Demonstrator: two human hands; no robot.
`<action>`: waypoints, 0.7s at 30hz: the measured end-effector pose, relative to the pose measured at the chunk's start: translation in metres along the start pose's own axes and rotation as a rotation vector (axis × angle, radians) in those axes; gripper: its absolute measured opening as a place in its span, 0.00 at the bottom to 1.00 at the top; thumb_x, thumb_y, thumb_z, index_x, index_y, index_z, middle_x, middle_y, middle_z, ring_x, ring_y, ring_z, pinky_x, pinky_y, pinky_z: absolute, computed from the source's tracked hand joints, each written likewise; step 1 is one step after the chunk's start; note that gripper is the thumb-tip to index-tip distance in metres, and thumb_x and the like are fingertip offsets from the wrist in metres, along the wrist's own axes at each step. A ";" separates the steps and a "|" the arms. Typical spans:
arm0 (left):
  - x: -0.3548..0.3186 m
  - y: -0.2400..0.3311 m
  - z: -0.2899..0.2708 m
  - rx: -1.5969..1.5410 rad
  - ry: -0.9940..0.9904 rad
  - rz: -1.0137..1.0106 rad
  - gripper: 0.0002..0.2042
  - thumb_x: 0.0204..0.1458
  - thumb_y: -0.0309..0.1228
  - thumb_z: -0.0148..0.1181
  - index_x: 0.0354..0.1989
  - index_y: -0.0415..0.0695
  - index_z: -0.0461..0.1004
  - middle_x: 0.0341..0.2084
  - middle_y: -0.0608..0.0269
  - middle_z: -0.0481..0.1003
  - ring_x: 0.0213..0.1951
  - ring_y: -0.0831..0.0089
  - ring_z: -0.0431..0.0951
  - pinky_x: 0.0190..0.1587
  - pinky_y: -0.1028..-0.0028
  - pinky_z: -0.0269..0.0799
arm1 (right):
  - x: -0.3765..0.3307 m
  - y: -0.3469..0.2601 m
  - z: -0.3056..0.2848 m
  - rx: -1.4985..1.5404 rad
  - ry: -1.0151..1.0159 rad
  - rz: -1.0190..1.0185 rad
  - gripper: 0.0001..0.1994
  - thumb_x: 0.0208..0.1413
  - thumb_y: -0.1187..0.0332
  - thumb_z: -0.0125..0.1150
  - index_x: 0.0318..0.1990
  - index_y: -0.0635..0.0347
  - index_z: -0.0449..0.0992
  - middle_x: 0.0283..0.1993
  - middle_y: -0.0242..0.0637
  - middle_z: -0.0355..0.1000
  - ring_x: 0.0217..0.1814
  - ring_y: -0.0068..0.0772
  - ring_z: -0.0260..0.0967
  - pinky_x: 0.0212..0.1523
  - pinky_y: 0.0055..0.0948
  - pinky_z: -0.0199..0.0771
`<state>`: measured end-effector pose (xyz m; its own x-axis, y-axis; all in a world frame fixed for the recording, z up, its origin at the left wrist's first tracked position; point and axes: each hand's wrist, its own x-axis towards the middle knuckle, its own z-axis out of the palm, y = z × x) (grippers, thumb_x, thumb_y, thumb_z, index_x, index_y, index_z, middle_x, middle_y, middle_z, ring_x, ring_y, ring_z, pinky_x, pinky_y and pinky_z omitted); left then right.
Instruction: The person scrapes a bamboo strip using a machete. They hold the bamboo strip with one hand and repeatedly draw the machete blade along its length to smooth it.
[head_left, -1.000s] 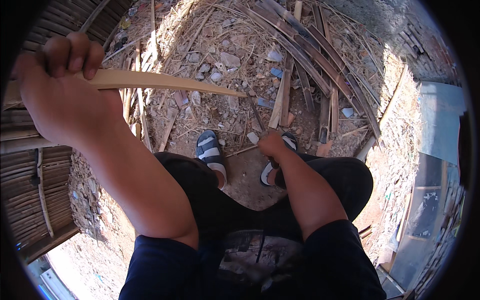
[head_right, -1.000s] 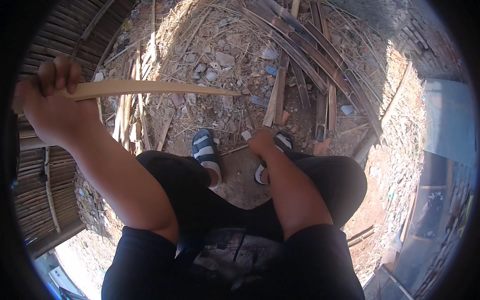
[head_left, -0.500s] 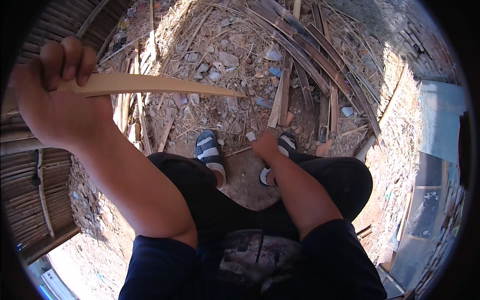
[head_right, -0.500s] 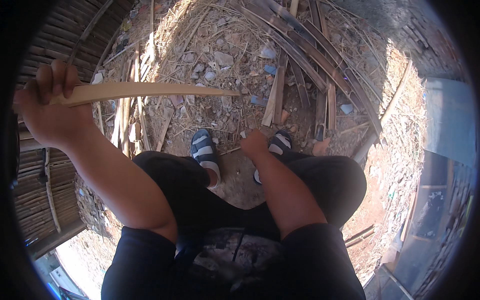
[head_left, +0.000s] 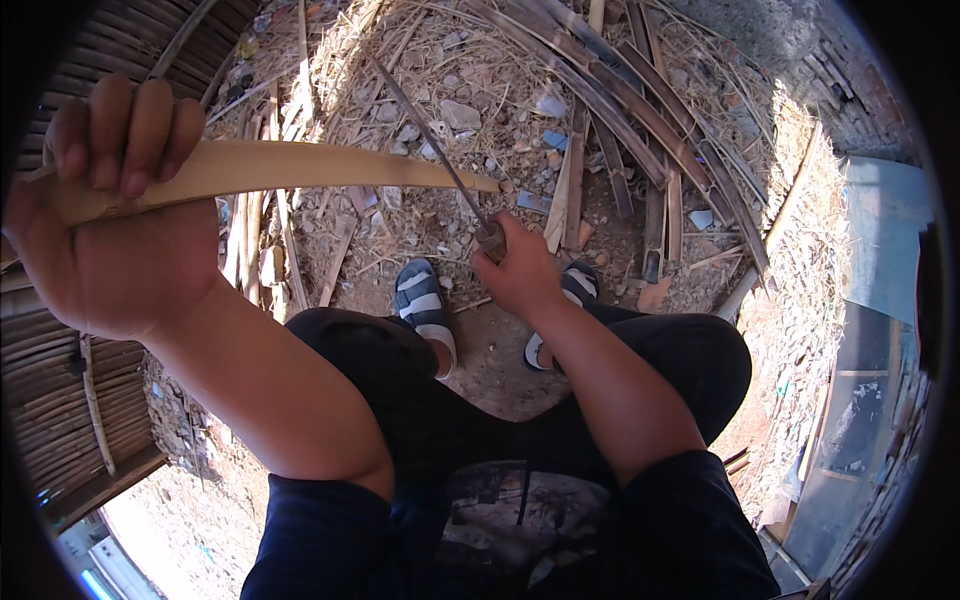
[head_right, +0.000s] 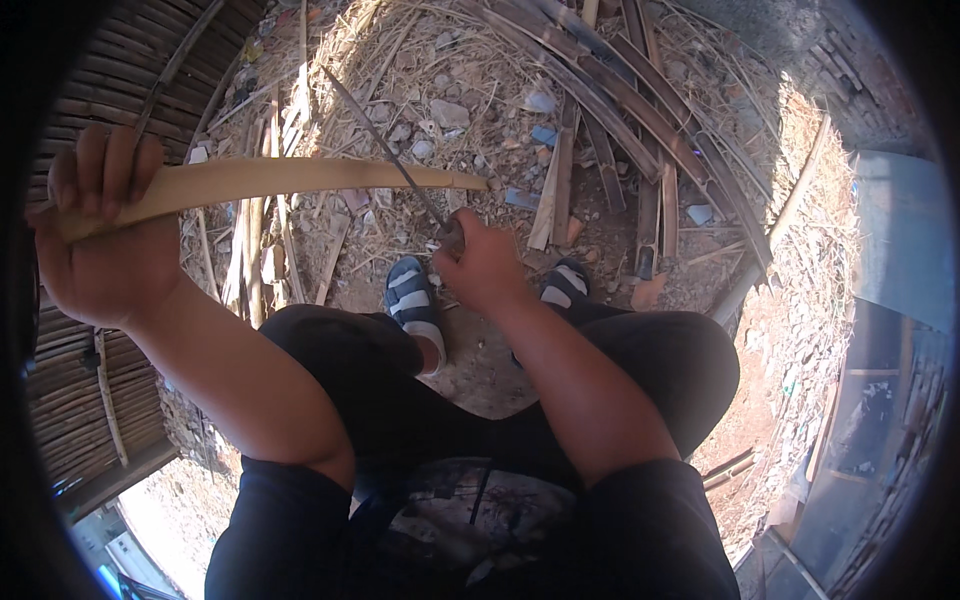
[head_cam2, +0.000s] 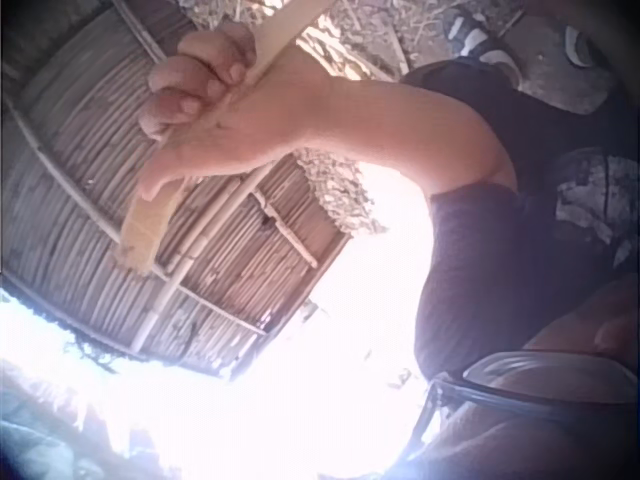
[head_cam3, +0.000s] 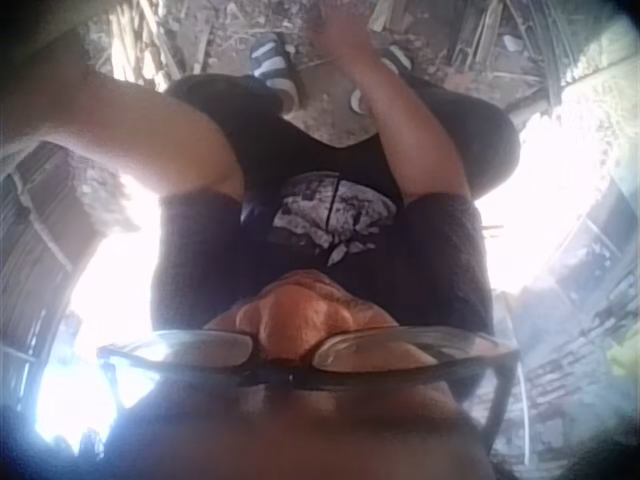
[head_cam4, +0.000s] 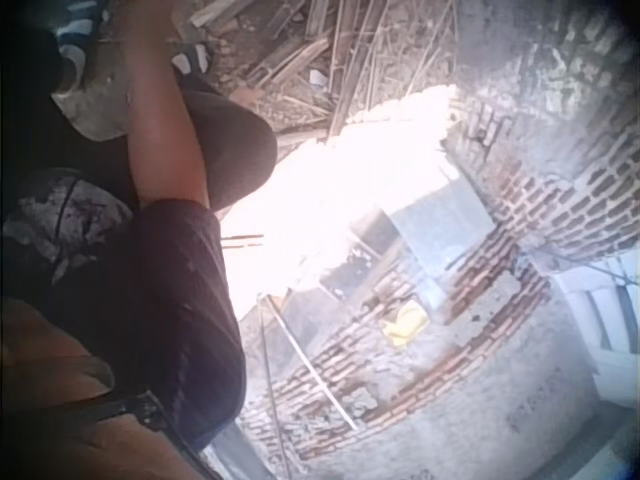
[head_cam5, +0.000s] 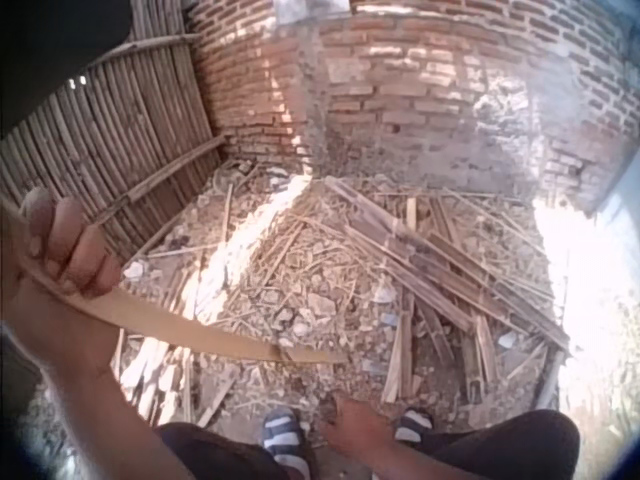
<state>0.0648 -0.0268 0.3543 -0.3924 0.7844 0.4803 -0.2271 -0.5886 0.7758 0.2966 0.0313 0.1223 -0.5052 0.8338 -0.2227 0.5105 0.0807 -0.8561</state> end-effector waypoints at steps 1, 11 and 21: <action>0.003 0.001 -0.014 -0.055 -0.042 -0.014 0.20 0.55 0.47 0.59 0.20 0.52 0.59 0.20 0.72 0.56 0.27 0.78 0.58 0.31 0.76 0.51 | 0.001 0.011 0.006 -0.065 0.004 0.024 0.24 0.50 0.62 0.63 0.51 0.69 0.71 0.38 0.55 0.77 0.43 0.57 0.76 0.44 0.44 0.74; 0.003 -0.007 -0.025 -0.182 -0.358 -0.054 0.26 0.55 0.57 0.59 0.18 0.57 0.54 0.16 0.76 0.54 0.19 0.83 0.53 0.26 0.77 0.47 | -0.015 -0.059 -0.049 0.129 0.065 0.032 0.25 0.48 0.63 0.63 0.51 0.70 0.71 0.41 0.59 0.76 0.48 0.56 0.75 0.50 0.46 0.74; 0.001 -0.005 -0.036 -0.236 -0.435 -0.057 0.27 0.58 0.57 0.56 0.18 0.56 0.52 0.15 0.76 0.53 0.19 0.83 0.52 0.26 0.76 0.45 | -0.016 -0.005 -0.034 -0.164 -0.139 0.099 0.27 0.47 0.63 0.63 0.56 0.67 0.71 0.41 0.60 0.76 0.48 0.61 0.74 0.50 0.47 0.73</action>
<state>0.0335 -0.0305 0.3361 0.0238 0.7956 0.6053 -0.4530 -0.5312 0.7160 0.3258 0.0365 0.1456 -0.5322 0.7597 -0.3736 0.6630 0.0997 -0.7420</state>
